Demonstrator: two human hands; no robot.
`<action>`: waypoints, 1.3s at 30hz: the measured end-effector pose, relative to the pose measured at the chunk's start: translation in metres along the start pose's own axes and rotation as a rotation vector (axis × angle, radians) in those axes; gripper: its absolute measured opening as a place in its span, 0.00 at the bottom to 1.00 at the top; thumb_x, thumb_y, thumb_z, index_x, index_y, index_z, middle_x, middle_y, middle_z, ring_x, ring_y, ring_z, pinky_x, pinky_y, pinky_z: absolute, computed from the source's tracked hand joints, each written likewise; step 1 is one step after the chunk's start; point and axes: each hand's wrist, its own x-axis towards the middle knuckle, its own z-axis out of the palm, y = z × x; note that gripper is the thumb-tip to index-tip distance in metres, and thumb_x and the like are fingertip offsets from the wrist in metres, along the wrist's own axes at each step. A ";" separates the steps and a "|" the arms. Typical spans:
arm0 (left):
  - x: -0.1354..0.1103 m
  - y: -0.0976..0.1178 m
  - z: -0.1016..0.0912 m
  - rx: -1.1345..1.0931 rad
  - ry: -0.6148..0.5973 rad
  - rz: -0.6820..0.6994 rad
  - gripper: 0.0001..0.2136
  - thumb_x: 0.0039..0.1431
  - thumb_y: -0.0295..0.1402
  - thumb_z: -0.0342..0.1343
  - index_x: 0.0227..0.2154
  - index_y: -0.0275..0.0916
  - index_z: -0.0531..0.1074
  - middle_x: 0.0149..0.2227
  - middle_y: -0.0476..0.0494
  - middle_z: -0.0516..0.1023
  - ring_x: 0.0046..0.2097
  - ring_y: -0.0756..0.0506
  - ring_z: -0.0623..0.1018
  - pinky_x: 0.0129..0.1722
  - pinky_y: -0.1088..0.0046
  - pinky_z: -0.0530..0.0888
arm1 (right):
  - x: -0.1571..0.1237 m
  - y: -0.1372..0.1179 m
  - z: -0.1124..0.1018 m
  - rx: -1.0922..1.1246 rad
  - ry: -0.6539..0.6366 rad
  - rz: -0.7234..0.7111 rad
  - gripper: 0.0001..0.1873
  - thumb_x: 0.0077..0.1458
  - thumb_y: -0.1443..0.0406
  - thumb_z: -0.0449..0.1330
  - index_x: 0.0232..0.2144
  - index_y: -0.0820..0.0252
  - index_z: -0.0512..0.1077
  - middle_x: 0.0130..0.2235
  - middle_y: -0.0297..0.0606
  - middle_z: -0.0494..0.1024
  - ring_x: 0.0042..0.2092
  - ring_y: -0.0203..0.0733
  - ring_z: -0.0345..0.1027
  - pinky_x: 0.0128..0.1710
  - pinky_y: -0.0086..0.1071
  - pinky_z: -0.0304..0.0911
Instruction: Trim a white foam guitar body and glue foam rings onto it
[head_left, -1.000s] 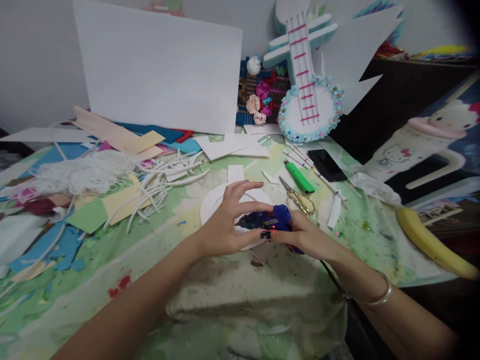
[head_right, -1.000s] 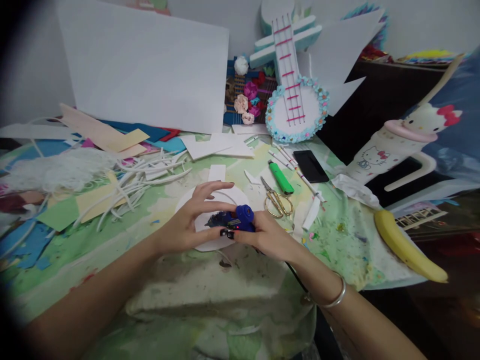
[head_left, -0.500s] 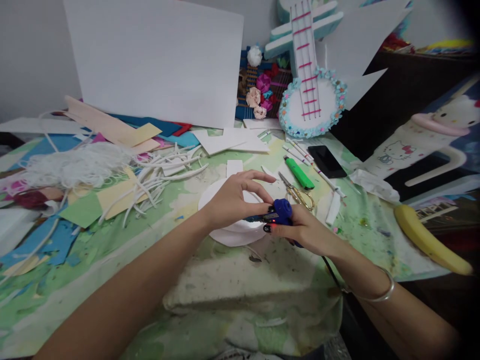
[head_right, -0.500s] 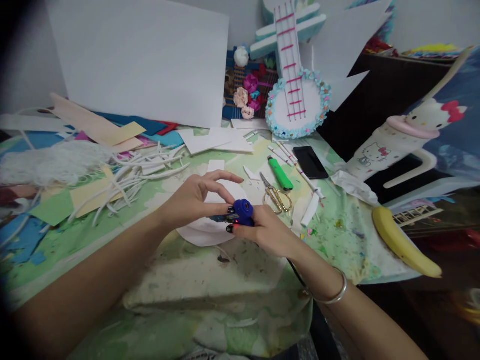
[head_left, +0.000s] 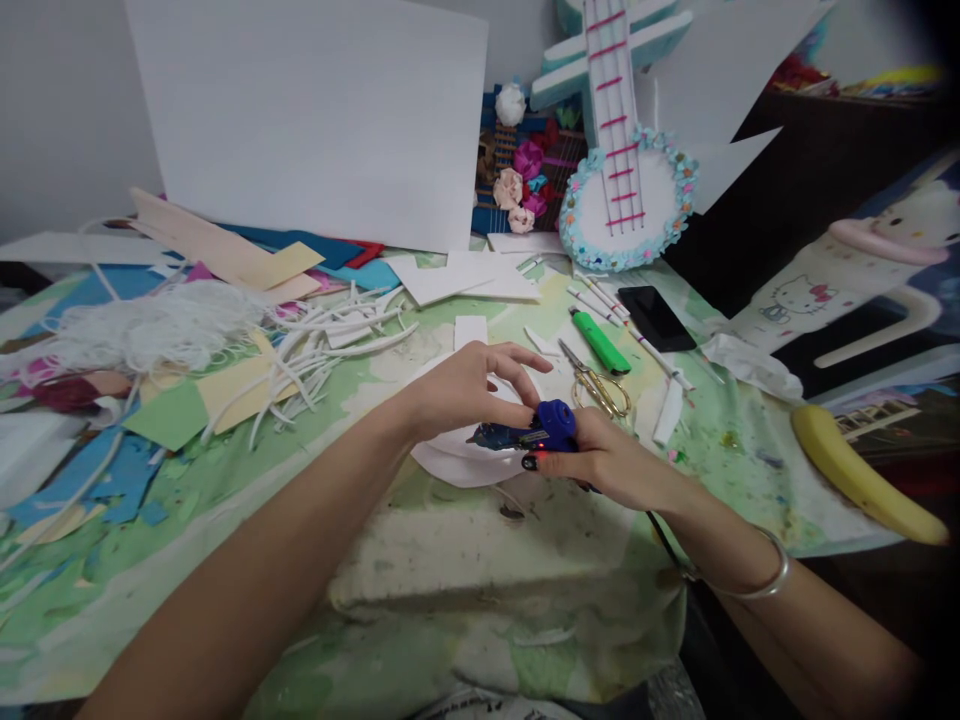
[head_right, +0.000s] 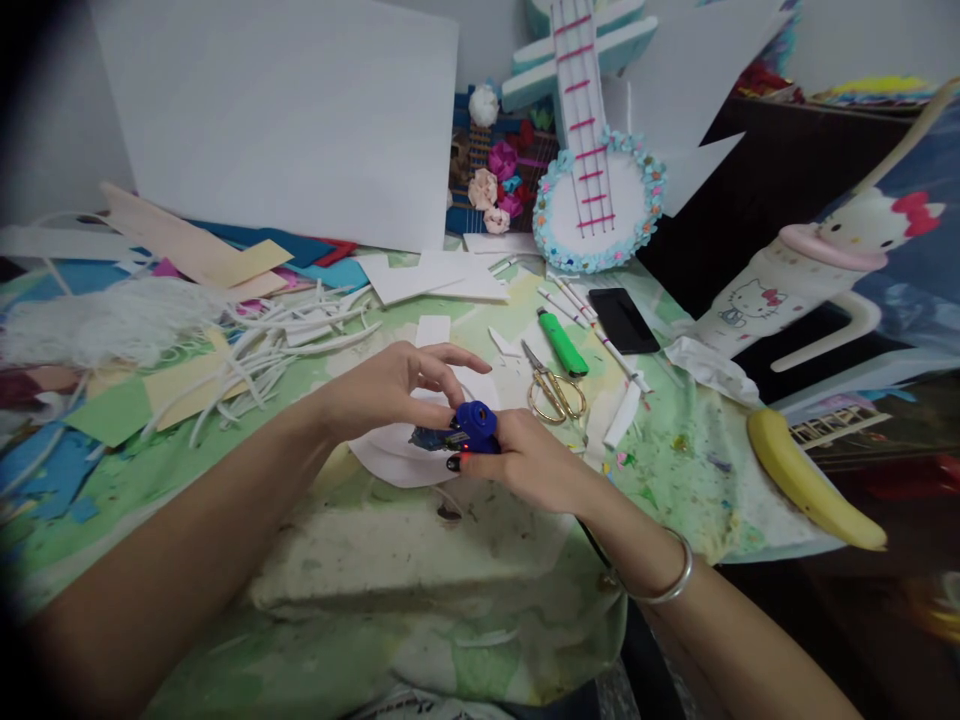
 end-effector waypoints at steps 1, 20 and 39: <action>0.000 0.000 0.001 -0.010 0.001 -0.014 0.03 0.43 0.29 0.59 0.24 0.38 0.76 0.52 0.42 0.69 0.52 0.39 0.69 0.50 0.60 0.67 | 0.000 0.000 0.000 0.000 0.001 0.006 0.08 0.49 0.63 0.57 0.22 0.61 0.64 0.20 0.27 0.57 0.23 0.29 0.49 0.23 0.27 0.44; -0.004 -0.005 0.013 -0.245 0.026 -0.115 0.02 0.42 0.26 0.51 0.19 0.37 0.64 0.47 0.43 0.71 0.49 0.41 0.70 0.42 0.65 0.68 | 0.005 0.001 0.007 -0.125 0.033 -0.007 0.12 0.50 0.63 0.57 0.20 0.60 0.60 0.21 0.27 0.56 0.24 0.30 0.50 0.23 0.27 0.44; -0.001 -0.004 0.014 -0.269 -0.001 -0.129 0.03 0.40 0.26 0.52 0.17 0.37 0.63 0.47 0.43 0.72 0.51 0.39 0.70 0.43 0.64 0.68 | -0.002 -0.001 0.005 -0.147 0.045 -0.029 0.10 0.50 0.64 0.55 0.20 0.61 0.61 0.21 0.28 0.57 0.24 0.30 0.50 0.24 0.27 0.45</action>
